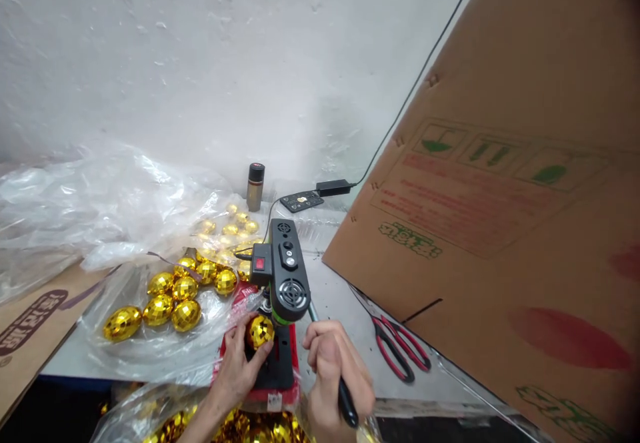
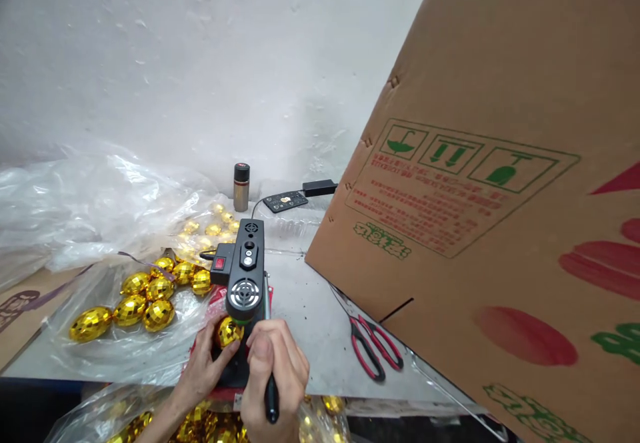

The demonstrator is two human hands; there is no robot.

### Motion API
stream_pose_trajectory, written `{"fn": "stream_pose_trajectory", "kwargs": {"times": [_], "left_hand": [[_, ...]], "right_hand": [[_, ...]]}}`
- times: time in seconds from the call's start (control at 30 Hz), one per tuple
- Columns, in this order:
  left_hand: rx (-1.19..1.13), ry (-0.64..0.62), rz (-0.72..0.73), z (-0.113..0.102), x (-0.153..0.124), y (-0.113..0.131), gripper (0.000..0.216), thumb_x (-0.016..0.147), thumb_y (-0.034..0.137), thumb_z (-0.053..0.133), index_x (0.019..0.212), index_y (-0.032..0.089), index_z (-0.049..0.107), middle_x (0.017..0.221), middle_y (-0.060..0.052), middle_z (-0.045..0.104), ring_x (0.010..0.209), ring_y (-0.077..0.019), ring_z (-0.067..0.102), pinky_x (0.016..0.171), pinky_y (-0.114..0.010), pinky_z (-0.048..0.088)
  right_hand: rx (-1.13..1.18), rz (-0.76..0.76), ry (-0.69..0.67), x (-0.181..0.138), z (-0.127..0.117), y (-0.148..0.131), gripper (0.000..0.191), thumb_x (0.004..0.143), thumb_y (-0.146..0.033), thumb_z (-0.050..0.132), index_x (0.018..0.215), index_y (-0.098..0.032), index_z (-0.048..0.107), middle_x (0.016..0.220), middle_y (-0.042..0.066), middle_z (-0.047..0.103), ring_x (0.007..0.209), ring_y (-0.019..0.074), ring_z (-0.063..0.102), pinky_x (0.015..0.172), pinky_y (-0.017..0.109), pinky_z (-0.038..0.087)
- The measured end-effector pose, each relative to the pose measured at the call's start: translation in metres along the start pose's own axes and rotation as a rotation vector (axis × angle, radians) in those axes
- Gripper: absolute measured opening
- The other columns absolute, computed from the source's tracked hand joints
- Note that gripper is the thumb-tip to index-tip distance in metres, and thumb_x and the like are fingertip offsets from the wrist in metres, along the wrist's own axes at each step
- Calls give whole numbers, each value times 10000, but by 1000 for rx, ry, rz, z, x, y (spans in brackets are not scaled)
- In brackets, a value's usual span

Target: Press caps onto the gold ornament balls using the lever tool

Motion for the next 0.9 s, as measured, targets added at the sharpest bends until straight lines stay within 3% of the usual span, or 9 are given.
{"fn": "stream_pose_trajectory", "kwargs": {"times": [0.17, 0.47, 0.67, 0.9], "left_hand": [[124, -59, 44, 3, -3, -1, 604, 862, 519, 728, 1389, 232, 661, 1401, -150, 732, 1309, -408, 621, 1152, -633, 500], [297, -136, 257, 16, 5, 7, 462, 857, 363, 708, 1279, 175, 683, 1218, -177, 752, 1185, -403, 657, 1071, -617, 522], [342, -157, 261, 20, 4, 7, 400, 848, 304, 704, 1234, 198, 680, 1138, -138, 742, 1134, -380, 652, 1028, -559, 532], [334, -139, 266, 21, 4, 6, 368, 850, 299, 694, 1205, 204, 678, 1125, -131, 735, 1070, -363, 655, 989, -552, 542]], "right_hand": [[-2, 10, -10, 5, -1, -1, 324, 1077, -68, 426, 812, -215, 540, 703, -39, 524, 639, 83, 572, 571, 201, 450], [-20, 0, -26, -8, -4, 2, 317, 1058, -60, 437, 796, -218, 521, 724, -31, 541, 623, 92, 573, 571, 229, 441], [-81, -41, -12, -30, 0, 9, 337, 1079, -89, 397, 785, -228, 487, 720, -36, 508, 613, 96, 519, 589, 241, 423], [-140, 86, 89, -47, 6, 11, 338, 1024, -42, 366, 773, -239, 477, 723, -37, 559, 631, 137, 527, 768, 314, 504]]}}
Point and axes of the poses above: each hand's wrist, its own x-axis towards the middle knuckle, its own z-axis out of the palm, y = z × x, the point moved 4 cm from there along x, towards the middle knuckle
